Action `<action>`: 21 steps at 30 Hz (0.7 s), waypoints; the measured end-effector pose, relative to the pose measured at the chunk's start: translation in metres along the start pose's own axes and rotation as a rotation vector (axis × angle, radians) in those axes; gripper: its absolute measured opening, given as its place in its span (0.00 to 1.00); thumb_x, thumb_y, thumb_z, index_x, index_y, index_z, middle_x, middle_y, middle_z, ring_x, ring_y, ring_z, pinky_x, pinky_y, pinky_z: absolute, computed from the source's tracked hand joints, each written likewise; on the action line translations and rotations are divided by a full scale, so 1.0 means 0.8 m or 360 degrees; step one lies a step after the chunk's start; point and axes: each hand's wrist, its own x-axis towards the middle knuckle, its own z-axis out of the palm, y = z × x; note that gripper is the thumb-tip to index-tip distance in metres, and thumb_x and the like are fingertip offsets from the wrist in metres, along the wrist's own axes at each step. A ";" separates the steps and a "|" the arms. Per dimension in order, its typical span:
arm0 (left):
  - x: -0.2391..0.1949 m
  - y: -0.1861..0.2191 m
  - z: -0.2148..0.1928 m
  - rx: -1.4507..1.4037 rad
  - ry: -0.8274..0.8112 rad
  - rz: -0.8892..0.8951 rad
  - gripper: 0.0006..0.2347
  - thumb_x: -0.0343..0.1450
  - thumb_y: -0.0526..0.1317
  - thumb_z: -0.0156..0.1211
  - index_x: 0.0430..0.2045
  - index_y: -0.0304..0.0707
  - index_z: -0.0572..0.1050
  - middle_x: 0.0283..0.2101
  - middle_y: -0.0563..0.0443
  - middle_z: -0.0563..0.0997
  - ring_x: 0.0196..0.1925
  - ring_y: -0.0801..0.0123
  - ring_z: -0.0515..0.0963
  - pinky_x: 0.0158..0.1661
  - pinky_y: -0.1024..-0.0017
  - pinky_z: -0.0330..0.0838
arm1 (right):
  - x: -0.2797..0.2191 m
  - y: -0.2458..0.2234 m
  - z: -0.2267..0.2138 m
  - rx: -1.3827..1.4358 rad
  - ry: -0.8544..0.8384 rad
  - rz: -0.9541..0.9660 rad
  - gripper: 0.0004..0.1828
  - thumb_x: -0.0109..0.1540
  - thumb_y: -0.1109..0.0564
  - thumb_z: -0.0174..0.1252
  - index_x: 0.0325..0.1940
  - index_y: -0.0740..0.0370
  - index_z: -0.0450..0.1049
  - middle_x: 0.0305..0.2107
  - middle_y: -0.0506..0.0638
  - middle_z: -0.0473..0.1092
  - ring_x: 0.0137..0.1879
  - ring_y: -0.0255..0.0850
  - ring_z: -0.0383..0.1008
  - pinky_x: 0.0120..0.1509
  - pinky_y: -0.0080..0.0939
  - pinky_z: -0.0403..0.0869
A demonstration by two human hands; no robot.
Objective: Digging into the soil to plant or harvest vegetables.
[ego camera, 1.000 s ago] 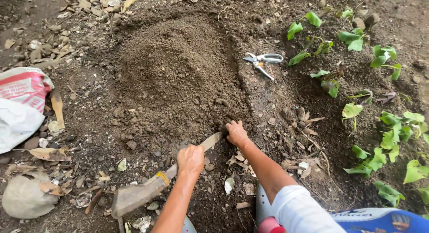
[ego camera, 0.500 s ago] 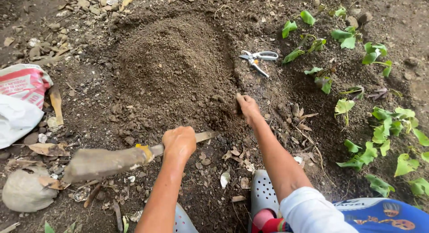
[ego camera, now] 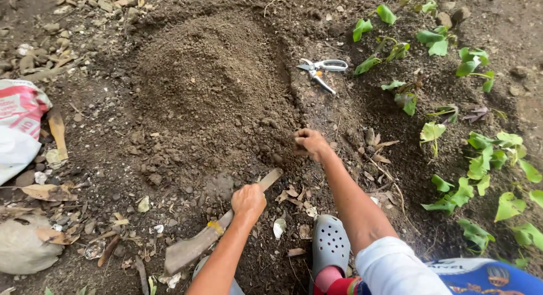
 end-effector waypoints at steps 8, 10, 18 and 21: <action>-0.024 -0.003 -0.031 -0.0230 0.0147 0.0041 0.11 0.70 0.39 0.60 0.46 0.50 0.82 0.31 0.38 0.84 0.35 0.52 0.85 0.43 0.55 0.78 | 0.000 0.026 0.070 -0.1764 0.0240 -0.0704 0.24 0.62 0.64 0.56 0.62 0.53 0.69 0.60 0.58 0.63 0.60 0.56 0.71 0.66 0.52 0.72; -0.031 0.000 -0.037 -0.0255 0.0152 0.0042 0.12 0.70 0.38 0.60 0.47 0.51 0.81 0.32 0.38 0.84 0.35 0.51 0.85 0.42 0.55 0.78 | 0.017 0.053 0.085 -0.1887 0.0222 -0.0696 0.24 0.63 0.62 0.57 0.63 0.53 0.67 0.60 0.60 0.62 0.61 0.59 0.70 0.66 0.53 0.72; -0.014 -0.011 -0.008 -0.0161 0.0214 0.0071 0.08 0.71 0.41 0.59 0.39 0.45 0.83 0.36 0.36 0.83 0.40 0.47 0.84 0.43 0.53 0.78 | 0.108 0.128 0.087 -0.1974 0.0283 -0.0595 0.36 0.57 0.58 0.67 0.66 0.57 0.59 0.59 0.67 0.62 0.56 0.65 0.73 0.58 0.55 0.76; -0.010 -0.016 0.007 -0.0127 0.0288 0.0130 0.08 0.71 0.41 0.59 0.39 0.44 0.82 0.36 0.36 0.82 0.40 0.46 0.84 0.43 0.53 0.78 | 0.117 0.113 0.058 -0.1922 0.0076 -0.0670 0.37 0.56 0.56 0.69 0.66 0.55 0.62 0.55 0.64 0.68 0.58 0.62 0.74 0.61 0.54 0.75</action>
